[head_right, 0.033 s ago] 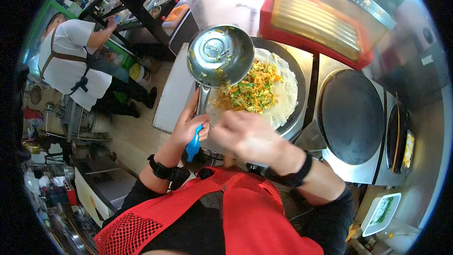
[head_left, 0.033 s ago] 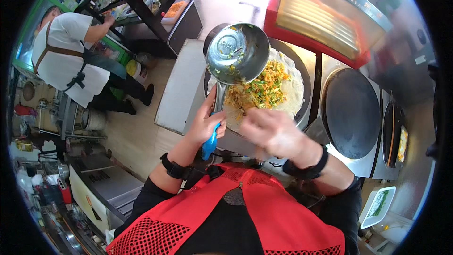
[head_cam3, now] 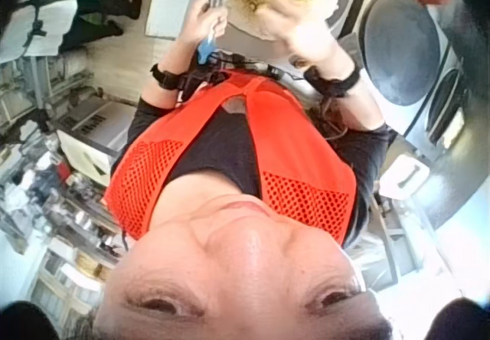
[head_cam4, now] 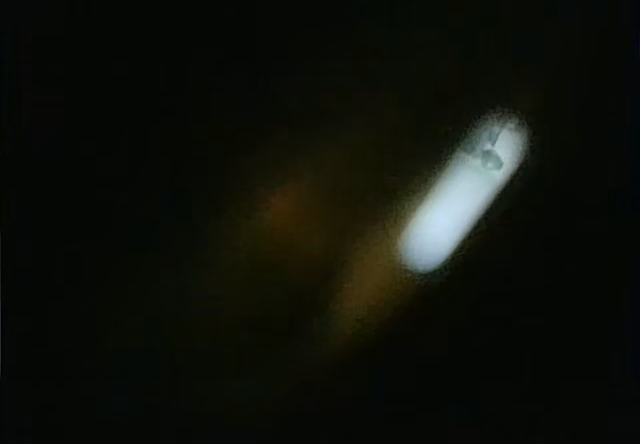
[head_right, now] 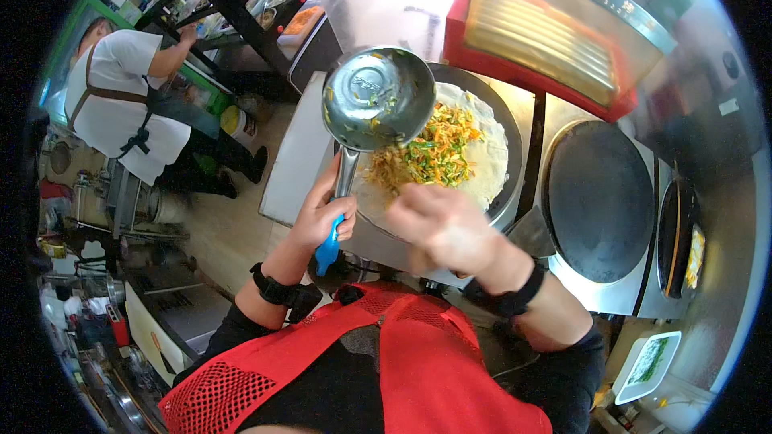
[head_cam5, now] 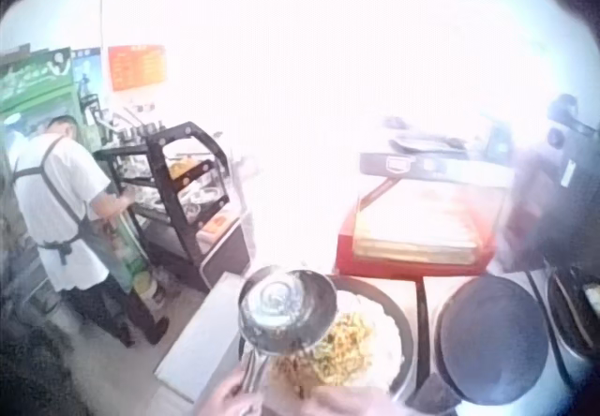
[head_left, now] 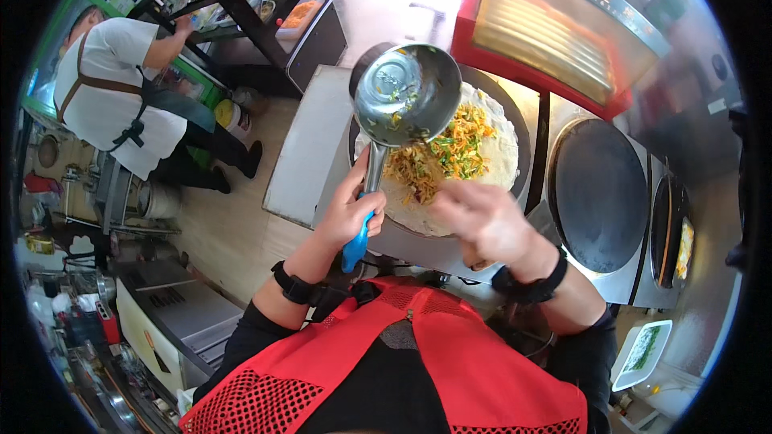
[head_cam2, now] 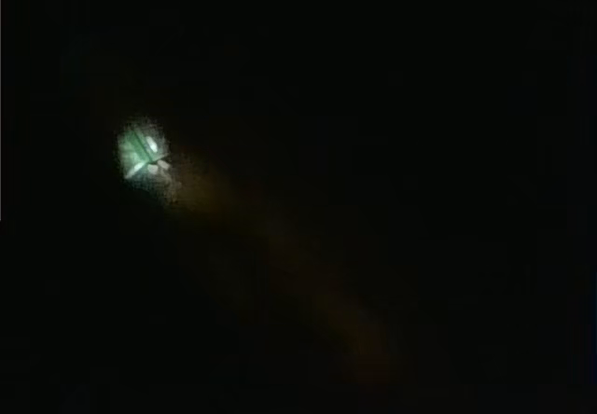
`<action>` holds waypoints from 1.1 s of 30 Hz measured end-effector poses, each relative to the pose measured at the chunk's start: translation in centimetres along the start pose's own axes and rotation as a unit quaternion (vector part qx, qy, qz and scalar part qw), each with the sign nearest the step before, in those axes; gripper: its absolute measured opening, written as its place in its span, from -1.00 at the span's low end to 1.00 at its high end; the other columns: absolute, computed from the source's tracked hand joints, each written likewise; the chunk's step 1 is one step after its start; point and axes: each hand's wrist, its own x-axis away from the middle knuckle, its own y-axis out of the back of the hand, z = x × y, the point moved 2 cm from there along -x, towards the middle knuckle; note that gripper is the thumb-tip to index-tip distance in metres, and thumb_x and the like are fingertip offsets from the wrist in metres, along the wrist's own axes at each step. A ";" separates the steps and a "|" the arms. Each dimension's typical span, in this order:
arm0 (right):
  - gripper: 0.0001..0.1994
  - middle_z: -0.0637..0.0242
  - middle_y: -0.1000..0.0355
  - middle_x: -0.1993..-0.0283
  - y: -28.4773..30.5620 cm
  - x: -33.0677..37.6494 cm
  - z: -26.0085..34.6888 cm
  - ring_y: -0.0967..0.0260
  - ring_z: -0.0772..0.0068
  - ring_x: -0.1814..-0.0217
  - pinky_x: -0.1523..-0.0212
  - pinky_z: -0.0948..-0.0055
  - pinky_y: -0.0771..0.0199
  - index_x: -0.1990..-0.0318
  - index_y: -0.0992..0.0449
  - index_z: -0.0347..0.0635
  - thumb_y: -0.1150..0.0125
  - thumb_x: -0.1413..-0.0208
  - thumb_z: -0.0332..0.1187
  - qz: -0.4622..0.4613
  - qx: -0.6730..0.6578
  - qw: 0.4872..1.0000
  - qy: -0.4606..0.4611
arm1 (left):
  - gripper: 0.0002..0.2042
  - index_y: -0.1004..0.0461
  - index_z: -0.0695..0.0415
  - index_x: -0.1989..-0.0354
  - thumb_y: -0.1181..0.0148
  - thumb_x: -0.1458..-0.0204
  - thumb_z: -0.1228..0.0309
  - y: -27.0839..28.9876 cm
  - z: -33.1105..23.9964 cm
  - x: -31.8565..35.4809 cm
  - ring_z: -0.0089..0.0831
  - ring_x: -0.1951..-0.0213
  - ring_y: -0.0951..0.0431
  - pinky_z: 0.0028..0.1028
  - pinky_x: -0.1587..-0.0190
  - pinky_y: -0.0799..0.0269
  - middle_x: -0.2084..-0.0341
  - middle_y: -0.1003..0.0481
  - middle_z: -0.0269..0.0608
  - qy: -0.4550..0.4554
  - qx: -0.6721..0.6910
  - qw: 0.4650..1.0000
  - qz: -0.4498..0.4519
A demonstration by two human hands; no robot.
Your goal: The person mixes shredded vegetables in a small pan using chopsticks, then scrapes cooked egg pieces from a griddle into the pan. They place a thin crepe on the griddle and spread the vegetable and egg mixture over it.
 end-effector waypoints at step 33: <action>-0.74 0.00 -0.53 0.24 -1.6 2.5 -1.3 -0.59 0.23 0.29 0.27 0.34 -0.66 0.15 -0.34 -0.35 0.14 -0.39 -0.28 -0.359 -0.315 0.823 -0.308 | -0.24 0.29 -0.11 -0.49 0.09 -0.18 0.64 -0.8 2.2 -1.1 -0.68 0.64 -0.27 -0.57 0.58 -0.26 0.58 -0.31 -0.42 -0.085 -0.228 0.970 -0.012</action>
